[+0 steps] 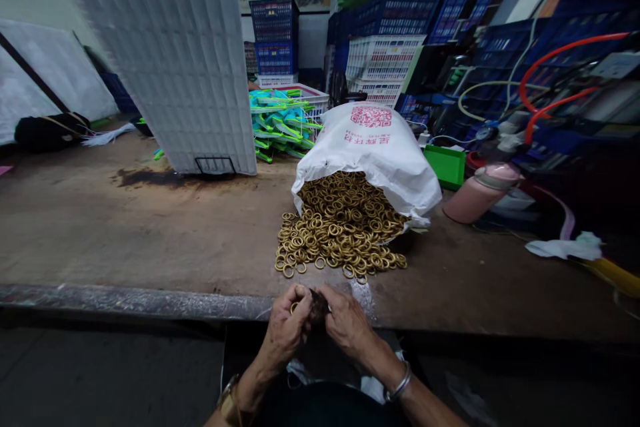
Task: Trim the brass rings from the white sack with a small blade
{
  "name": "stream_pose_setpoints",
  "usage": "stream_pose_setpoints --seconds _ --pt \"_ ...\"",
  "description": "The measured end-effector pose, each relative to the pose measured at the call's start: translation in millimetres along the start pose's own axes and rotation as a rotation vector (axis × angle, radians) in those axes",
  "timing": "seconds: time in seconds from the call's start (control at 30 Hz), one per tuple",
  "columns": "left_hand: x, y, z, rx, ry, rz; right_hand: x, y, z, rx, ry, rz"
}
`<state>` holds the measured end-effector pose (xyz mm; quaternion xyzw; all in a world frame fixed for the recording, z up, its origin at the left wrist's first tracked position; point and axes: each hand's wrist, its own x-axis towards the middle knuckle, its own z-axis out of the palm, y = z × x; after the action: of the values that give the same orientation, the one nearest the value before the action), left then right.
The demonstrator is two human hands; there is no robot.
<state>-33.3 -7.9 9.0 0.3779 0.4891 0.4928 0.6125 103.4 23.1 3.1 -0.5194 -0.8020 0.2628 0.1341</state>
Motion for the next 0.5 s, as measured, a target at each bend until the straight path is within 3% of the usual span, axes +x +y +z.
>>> stream_pose_setpoints --seconds 0.1,0.2,0.37,0.5 --pt "-8 3 -0.2 0.029 -0.073 0.033 1 10 2 -0.080 -0.019 0.016" --pt "-13 7 1.1 -0.083 -0.118 -0.062 6 22 6 -0.179 0.028 0.077" --pt "-8 10 -2.7 -0.435 -0.085 -0.237 24 26 4 -0.205 0.204 0.138" --pt "-5 8 -8.4 -0.495 -0.058 -0.255 38 17 -2 -0.261 0.199 0.122"
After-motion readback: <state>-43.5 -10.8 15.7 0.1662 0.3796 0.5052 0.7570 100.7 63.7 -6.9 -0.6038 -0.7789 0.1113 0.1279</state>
